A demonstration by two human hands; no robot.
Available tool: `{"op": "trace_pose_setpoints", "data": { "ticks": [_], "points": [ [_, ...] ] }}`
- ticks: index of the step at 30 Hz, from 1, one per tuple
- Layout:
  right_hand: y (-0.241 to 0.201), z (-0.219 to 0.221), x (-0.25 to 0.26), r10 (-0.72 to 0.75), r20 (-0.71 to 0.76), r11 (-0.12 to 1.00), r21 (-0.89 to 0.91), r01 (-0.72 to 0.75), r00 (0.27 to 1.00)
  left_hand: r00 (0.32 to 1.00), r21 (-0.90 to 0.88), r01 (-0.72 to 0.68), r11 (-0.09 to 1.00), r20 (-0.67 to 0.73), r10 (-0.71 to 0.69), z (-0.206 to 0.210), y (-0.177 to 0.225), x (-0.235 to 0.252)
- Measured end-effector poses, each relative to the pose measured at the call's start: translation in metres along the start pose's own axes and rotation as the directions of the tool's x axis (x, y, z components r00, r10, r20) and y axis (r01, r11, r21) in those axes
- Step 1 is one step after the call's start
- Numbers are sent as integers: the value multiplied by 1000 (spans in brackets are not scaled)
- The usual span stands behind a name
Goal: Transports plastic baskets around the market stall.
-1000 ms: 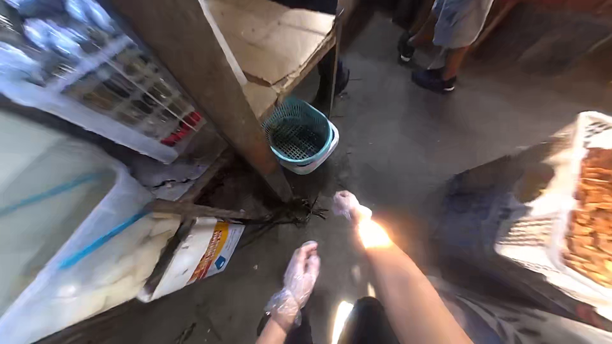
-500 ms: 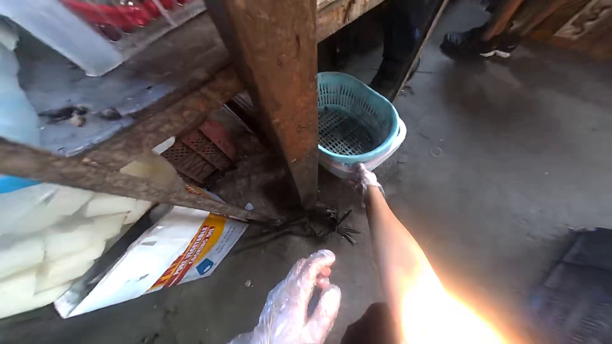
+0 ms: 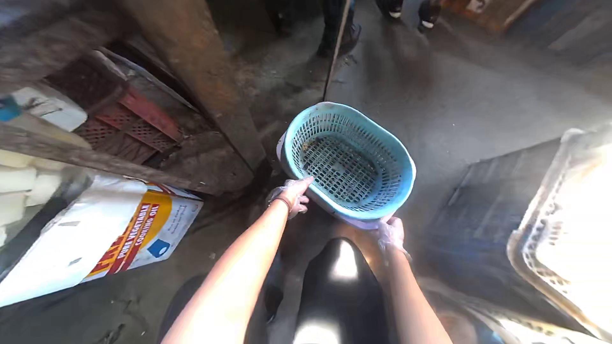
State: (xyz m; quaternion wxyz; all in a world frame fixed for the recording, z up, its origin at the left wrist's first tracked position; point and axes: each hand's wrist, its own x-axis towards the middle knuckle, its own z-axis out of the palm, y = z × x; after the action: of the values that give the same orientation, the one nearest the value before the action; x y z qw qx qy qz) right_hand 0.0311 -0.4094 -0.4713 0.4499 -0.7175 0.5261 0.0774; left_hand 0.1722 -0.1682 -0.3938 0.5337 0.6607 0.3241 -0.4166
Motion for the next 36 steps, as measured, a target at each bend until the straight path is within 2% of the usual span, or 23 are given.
{"op": "trace_pose_setpoints", "data": {
  "ticks": [2, 5, 6, 8, 10, 13, 16, 20, 24, 27, 29, 32, 34, 36],
  "points": [
    [7, -7, 3, 28, 36, 1000, -2, -27, 999, 999, -21, -2, 1000, -46, 1, 32, -13, 11],
    [4, -13, 6, 75, 114, 983, 160, -93, 991, 985, 67, -47, 997, -163, 58, 57, -23, 25],
    [2, -13, 6, 82, 131, 974, 198, -107, 988, 980, 48, -73, 996, -180, 81, 61, -22, 25],
    [0, -11, 4, 81, 112, 955, 277, -109, 990, 981, -110, -102, 989, -178, 81, 64, -13, 23],
    [-3, -9, 5, 68, 79, 942, 324, -90, 995, 992, -282, -93, 955, -113, 63, 68, 5, 11],
    [-11, -17, 2, 70, 73, 969, 232, -85, 995, 996, -283, -92, 955, -26, 88, 68, 44, -11],
    [-14, -20, 1, 64, 51, 988, 138, -70, 997, 988, -335, -156, 929, -42, 151, 42, 82, -36],
    [0, -12, 1, -67, -91, 996, 48, 72, 994, 947, -410, -310, 858, -48, 319, 16, 118, -84],
    [-3, -8, 9, -44, -136, 995, -100, 31, 990, 876, -470, -428, 772, -6, 482, 3, 128, -116],
    [-4, -10, 15, -66, -206, 979, -201, 23, 976, 855, -503, -438, 745, 22, 518, -3, 124, -118],
    [-11, -18, 11, -91, -200, 993, -88, 74, 976, 888, -490, -398, 776, 7, 460, 1, 115, -118],
    [-47, -51, -11, -221, -50, 947, 226, 227, 974, 945, -479, -291, 828, -6, 328, 17, 90, -109],
    [-82, -78, -26, -280, 92, 892, 391, 224, 955, 959, -463, -254, 849, -9, 283, 26, 75, -96],
    [-111, -98, -33, -288, 168, 857, 484, 175, 943, 957, -424, -263, 867, -4, 289, 30, 64, -82]
  ]
}}
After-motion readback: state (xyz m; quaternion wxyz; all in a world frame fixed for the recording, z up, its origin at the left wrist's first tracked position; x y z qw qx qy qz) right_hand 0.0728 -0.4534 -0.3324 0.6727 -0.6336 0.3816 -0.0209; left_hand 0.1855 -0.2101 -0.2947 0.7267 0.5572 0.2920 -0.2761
